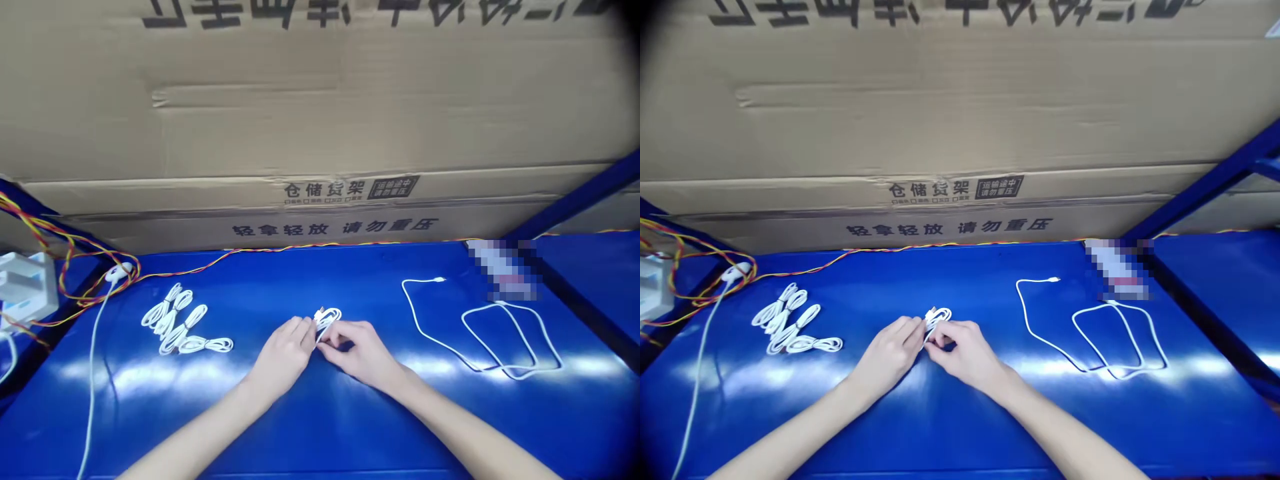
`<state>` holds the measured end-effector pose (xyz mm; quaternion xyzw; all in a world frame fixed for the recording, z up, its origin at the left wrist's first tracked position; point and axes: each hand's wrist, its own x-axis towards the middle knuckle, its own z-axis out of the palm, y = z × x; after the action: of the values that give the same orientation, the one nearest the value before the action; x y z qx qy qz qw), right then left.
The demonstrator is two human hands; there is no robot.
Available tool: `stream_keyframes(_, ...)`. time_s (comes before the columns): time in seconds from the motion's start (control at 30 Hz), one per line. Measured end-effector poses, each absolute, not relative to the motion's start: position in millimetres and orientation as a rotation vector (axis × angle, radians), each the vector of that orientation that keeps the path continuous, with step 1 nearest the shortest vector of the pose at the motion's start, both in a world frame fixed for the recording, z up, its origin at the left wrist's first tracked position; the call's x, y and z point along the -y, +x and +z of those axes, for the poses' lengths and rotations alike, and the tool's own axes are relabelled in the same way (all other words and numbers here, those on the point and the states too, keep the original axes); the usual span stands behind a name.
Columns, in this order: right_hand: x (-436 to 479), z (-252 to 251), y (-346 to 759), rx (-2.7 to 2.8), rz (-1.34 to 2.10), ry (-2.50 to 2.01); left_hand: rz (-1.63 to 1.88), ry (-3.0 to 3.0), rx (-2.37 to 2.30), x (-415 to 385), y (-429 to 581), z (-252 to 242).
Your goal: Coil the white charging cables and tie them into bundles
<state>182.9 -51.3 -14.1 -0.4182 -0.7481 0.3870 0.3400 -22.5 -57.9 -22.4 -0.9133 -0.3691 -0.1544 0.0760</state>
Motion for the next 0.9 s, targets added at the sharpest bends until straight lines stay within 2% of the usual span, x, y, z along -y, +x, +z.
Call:
stream_keyframes(0.1, 50.8, -13.8, 180.4, 1.884, 1.04, -1.124, -0.37, -2.798, 1.123, 60.5, -24.1, -14.5)
stream_keyframes(0.27, 48.6, -10.0, 178.6, 1.812, 1.145, -1.117, -0.667, -3.108, 1.36, 58.8, -35.0, -0.8)
stream_keyframes(0.4, 48.5, -9.8, 181.8, 1.818, 1.2, -1.087, -0.796, -3.096, 1.391, 54.5, -37.0, -8.5)
stream_keyframes(0.5, 49.3, -13.2, 186.6, 1.944, 1.064, -1.03, -0.815, -3.061, 1.388, 54.6, -32.8, -14.7)
stream_keyframes(0.7, 44.0, -13.3, 190.5, 2.166, 0.482, -1.032, -0.725, -2.99, 1.309, 56.2, -27.1, -12.0)
stream_keyframes(0.9, 32.3, -2.5, 177.0, 2.058, 0.688, -1.226, -0.674, -3.079, 1.17, 49.2, -33.4, -9.4)
